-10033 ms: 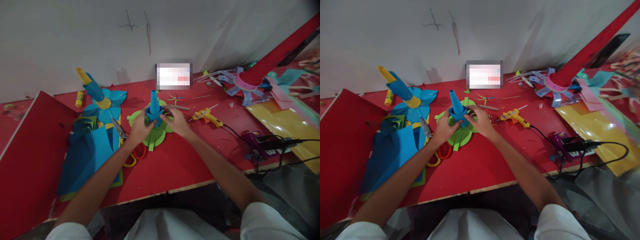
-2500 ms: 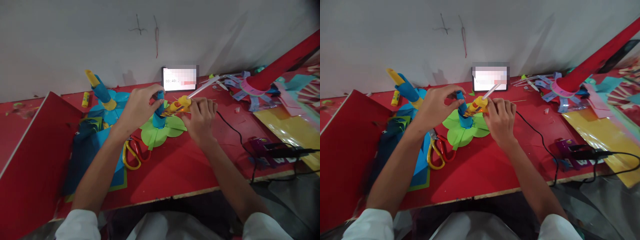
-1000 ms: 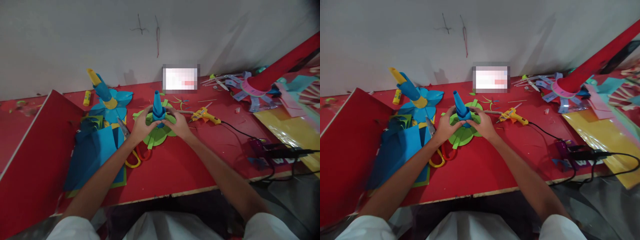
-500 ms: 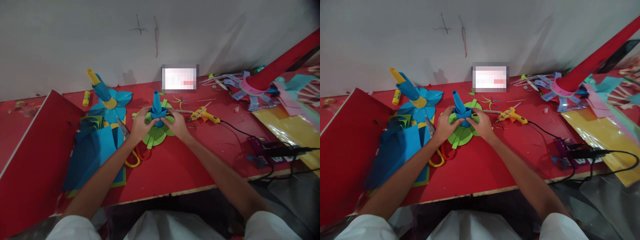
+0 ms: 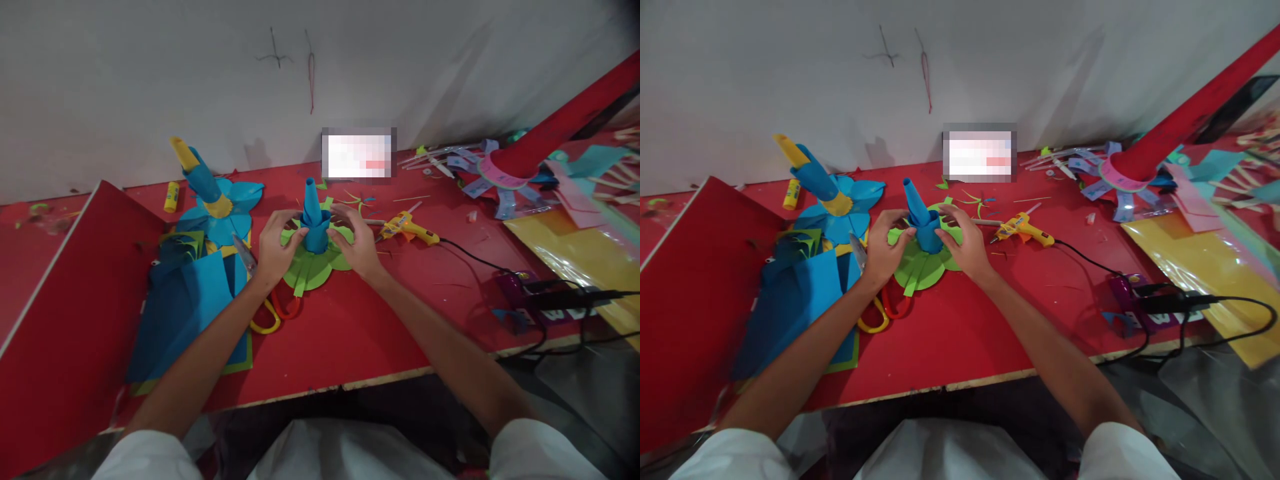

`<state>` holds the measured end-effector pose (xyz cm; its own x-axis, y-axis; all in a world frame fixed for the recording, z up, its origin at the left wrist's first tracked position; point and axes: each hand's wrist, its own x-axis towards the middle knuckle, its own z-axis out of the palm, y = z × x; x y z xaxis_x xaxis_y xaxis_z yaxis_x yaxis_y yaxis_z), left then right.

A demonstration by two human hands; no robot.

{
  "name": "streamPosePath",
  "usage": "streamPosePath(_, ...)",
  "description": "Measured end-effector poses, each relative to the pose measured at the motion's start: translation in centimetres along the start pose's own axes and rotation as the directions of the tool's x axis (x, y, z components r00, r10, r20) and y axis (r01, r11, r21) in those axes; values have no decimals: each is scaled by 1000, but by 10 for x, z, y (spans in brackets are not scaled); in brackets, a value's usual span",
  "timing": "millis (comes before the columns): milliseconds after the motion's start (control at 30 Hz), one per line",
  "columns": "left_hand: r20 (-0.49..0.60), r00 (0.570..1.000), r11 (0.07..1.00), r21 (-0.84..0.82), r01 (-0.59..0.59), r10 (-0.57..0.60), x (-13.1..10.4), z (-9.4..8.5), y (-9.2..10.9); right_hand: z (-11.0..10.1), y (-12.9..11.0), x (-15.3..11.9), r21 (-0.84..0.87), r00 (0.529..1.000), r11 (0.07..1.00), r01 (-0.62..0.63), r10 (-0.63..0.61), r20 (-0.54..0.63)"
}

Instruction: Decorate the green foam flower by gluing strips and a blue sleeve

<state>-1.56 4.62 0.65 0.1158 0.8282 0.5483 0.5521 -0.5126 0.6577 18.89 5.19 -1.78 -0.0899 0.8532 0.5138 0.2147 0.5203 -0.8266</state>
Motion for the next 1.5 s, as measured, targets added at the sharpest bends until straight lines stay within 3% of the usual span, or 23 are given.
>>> streamPosePath(133,8,999,999,3,-37,37,1,3,-5,1,3,0,25,998,998,64,-65,27)
streamPosePath(267,34,999,999,-4,-42,42,1,5,-9,4,5,-2,28,998,998,48,-50,50)
streamPosePath(533,5,998,998,-17,-58,58,1,7,-10,7,18,-4,-62,1000,998,-16,15,-15)
streamPosePath(867,-31,998,999,-3,-50,49,0,7,-11,9,18,-3,-17,996,1000,-17,16,-83)
streamPosePath(1500,-103,987,993,-6,-122,121,-2,6,-11,6,17,-2,17,996,1000,-22,23,-91)
